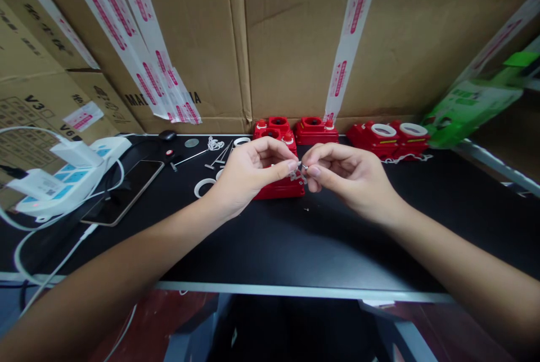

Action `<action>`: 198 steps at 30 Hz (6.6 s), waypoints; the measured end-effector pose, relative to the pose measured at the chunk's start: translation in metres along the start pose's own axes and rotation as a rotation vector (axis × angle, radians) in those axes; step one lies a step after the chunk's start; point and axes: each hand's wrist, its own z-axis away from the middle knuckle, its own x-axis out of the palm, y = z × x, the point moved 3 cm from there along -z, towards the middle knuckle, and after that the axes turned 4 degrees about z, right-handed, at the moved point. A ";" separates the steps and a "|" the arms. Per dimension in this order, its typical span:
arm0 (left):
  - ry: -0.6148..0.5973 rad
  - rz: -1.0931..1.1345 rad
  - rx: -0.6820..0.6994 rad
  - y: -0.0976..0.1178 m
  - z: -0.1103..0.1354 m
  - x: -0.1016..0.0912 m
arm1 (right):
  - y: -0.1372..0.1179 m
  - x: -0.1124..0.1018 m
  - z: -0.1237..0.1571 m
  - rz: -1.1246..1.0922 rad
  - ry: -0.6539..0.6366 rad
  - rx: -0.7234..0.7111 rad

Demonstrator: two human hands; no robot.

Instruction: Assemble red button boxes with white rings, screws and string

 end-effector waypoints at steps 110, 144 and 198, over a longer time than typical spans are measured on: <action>-0.142 -0.175 0.154 0.009 0.002 0.004 | 0.006 0.000 0.003 -0.114 -0.117 0.085; -0.087 -0.217 0.182 0.009 0.004 0.007 | -0.010 0.005 0.007 0.208 0.044 -0.232; -0.134 -0.713 0.730 0.016 0.018 0.013 | -0.017 0.005 0.015 0.375 0.076 -0.557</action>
